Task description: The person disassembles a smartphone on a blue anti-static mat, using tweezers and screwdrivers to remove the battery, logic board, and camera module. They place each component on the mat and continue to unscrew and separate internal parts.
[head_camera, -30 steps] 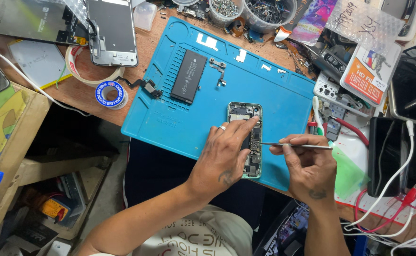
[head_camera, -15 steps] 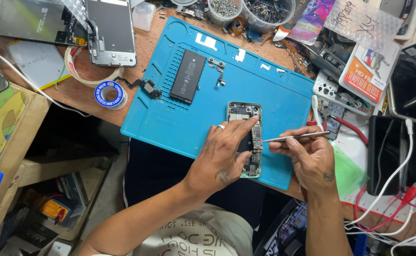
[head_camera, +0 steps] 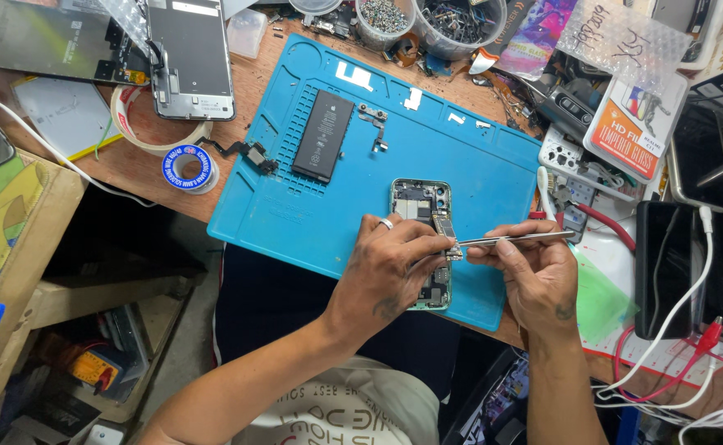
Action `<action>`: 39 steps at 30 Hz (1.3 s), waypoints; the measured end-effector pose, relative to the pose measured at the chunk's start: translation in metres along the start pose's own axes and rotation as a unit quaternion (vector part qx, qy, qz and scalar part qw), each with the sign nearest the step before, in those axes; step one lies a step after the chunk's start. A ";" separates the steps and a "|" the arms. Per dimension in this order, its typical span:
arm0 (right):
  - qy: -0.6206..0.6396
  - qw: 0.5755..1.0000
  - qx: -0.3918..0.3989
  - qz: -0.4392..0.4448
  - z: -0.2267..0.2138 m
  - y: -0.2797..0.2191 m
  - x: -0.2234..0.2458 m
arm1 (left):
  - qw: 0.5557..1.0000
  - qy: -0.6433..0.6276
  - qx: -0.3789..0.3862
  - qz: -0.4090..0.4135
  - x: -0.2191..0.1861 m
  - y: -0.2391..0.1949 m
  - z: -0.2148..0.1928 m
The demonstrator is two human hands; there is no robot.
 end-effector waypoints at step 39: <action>-0.377 0.926 0.019 0.004 0.051 0.024 0.060 | 0.990 -0.064 -0.123 0.037 -0.001 0.000 0.001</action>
Point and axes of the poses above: each hand's wrist, its own y-axis towards the middle knuckle, its own z-axis out of the palm, x = y × z, the point moved 6 cm from there along y, towards the middle knuckle, and after that the axes turned 11 degrees about -z, right-handed, at the moved point
